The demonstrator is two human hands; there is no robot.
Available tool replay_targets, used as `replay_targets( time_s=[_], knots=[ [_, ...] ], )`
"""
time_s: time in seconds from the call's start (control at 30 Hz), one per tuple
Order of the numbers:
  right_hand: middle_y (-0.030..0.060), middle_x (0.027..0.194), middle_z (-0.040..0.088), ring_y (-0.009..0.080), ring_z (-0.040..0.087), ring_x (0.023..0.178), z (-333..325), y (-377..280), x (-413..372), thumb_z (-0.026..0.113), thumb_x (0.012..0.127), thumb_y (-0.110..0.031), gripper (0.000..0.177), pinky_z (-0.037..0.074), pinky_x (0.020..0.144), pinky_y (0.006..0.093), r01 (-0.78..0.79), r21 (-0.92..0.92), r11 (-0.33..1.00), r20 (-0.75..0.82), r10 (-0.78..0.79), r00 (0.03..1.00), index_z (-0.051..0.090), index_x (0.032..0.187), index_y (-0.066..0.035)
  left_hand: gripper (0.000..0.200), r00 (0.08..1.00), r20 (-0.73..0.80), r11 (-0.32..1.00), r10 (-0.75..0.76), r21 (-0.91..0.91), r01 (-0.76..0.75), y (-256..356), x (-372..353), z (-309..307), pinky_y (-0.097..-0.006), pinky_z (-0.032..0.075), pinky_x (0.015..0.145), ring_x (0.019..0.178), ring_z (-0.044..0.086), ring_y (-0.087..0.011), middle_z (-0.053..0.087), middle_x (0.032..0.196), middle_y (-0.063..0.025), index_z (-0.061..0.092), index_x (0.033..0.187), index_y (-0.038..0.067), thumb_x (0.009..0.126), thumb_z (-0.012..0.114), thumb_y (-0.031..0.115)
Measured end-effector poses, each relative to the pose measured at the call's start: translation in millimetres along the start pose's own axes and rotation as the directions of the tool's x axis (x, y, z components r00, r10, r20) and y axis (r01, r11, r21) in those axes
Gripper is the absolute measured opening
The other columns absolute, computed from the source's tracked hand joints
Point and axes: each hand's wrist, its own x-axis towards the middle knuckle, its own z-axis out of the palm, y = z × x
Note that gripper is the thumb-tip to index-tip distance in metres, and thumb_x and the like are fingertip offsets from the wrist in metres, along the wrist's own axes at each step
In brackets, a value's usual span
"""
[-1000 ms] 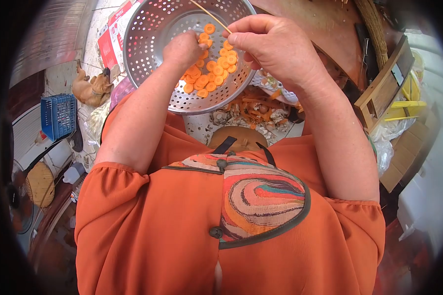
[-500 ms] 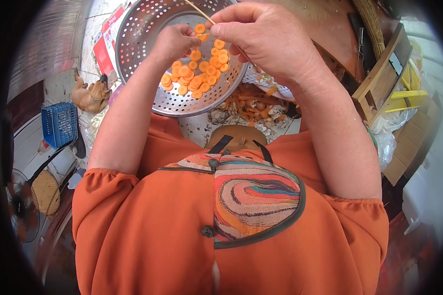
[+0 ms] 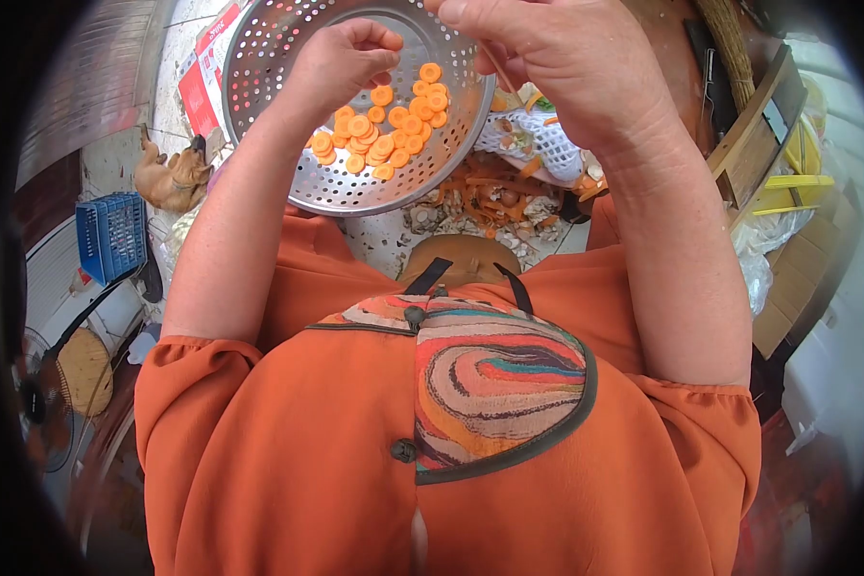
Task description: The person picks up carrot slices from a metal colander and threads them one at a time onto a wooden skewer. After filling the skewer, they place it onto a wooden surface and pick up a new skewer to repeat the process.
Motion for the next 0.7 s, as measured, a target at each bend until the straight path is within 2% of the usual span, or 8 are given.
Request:
replay_targets(
  time_s=[0.07, 0.1, 0.17, 0.2, 0.23, 0.37, 0.47, 0.7],
  knots=[
    [0.0009, 0.071, 0.06, 0.0061, 0.052, 0.057, 1, -1, -1, 0.066, 0.086, -0.013, 0.022, 0.041, 0.05, 0.0196, -0.031, -0.067, 0.997, 0.019, 0.032, 0.999, 0.065, 0.102, 0.002, 0.015, 0.998, -0.003, 0.964, -0.066, 0.258, 0.065, -24, 6, -6, -0.026, 0.051, 0.066, 0.07, 0.064, -0.0104, 0.068, 0.084, -0.0039, 0.067, 0.095, 0.005, 0.083, 0.066, 0.014],
    [0.0009, 0.07, 0.059, 0.0063, 0.051, 0.055, 3, -1, -2, 0.065, 0.087, -0.013, 0.02, 0.04, 0.049, 0.0196, -0.037, -0.076, 0.996, 0.041, 0.04, 0.998, 0.065, 0.101, 0.002, 0.015, 0.998, -0.004, 0.964, -0.068, 0.258, 0.066, -33, 6, -5, -0.026, 0.051, 0.066, 0.07, 0.064, -0.0104, 0.068, 0.084, -0.0039, 0.067, 0.095, 0.005, 0.083, 0.066, 0.014],
    [0.0009, 0.068, 0.058, 0.0064, 0.05, 0.053, 2, 5, 0, 0.064, 0.088, -0.012, 0.018, 0.039, 0.047, 0.0196, -0.046, -0.087, 0.995, 0.062, 0.051, 0.997, 0.065, 0.099, 0.002, 0.015, 0.987, 0.069, 0.863, -0.144, 0.497, 0.091, -43, 6, -1, -0.0283, 0.051, 0.068, 0.071, 0.063, -0.0135, 0.068, 0.083, -0.0054, 0.068, 0.093, 0.006, 0.081, 0.067, 0.015],
    [-0.0002, 0.077, 0.062, 0.0049, 0.049, 0.056, 0, 15, 1, 0.066, 0.087, -0.017, 0.022, 0.038, 0.049, 0.0179, 0.002, -0.12, 0.993, 0.083, 0.008, 0.997, 0.067, 0.101, 0.0, 0.017, 0.989, 0.072, 0.817, -0.127, 0.573, 0.063, -50, 5, 3, -0.0318, 0.051, 0.071, 0.077, 0.064, -0.0181, 0.067, 0.084, -0.0072, 0.069, 0.093, 0.008, 0.078, 0.068, 0.017],
    [-0.0013, 0.087, 0.066, 0.0034, 0.048, 0.059, 1, 19, 2, 0.068, 0.086, -0.021, 0.025, 0.037, 0.05, 0.0161, 0.05, -0.151, 0.987, 0.105, -0.035, 0.994, 0.069, 0.103, -0.003, 0.017, 0.989, 0.072, 0.818, -0.128, 0.572, 0.064, -50, 2, 7, -0.0318, 0.051, 0.071, 0.077, 0.064, -0.0181, 0.067, 0.084, -0.0072, 0.069, 0.093, 0.008, 0.078, 0.068, 0.017],
    [-0.0013, 0.086, 0.066, 0.0031, 0.046, 0.057, 8, 21, 3, 0.068, 0.086, -0.021, 0.025, 0.035, 0.048, 0.0157, 0.06, -0.13, 0.99, 0.083, -0.049, 0.995, 0.069, 0.103, -0.003, 0.02, 0.958, 0.236, 0.82, -0.164, 0.573, -0.001, -54, -10, 30, -0.0359, 0.051, 0.075, 0.082, 0.065, -0.0227, 0.068, 0.087, -0.0082, 0.068, 0.095, 0.011, 0.077, 0.069, 0.02],
    [-0.0014, 0.086, 0.066, 0.0029, 0.046, 0.057, 8, 22, 4, 0.067, 0.086, -0.021, 0.025, 0.035, 0.048, 0.0157, 0.073, -0.15, 0.986, 0.122, -0.054, 0.991, 0.069, 0.103, -0.003, 0.026, 0.948, 0.318, 0.807, -0.005, 0.562, -0.184, -58, -21, 43, -0.0376, 0.051, 0.076, 0.085, 0.064, -0.0266, 0.067, 0.087, -0.0092, 0.063, 0.1, 0.012, 0.075, 0.068, 0.017],
    [-0.0013, 0.088, 0.067, 0.0027, 0.048, 0.059, 9, 24, 2, 0.067, 0.086, -0.021, 0.024, 0.036, 0.049, 0.0153, 0.065, -0.186, 0.98, 0.125, -0.042, 0.991, 0.068, 0.103, -0.004, 0.018, 0.97, 0.169, 0.6, -0.172, 0.799, -0.033, -58, -12, 25, -0.0407, 0.05, 0.076, 0.089, 0.064, -0.0305, 0.067, 0.089, -0.0109, 0.063, 0.094, 0.011, 0.076, 0.064, 0.013]
  ],
)
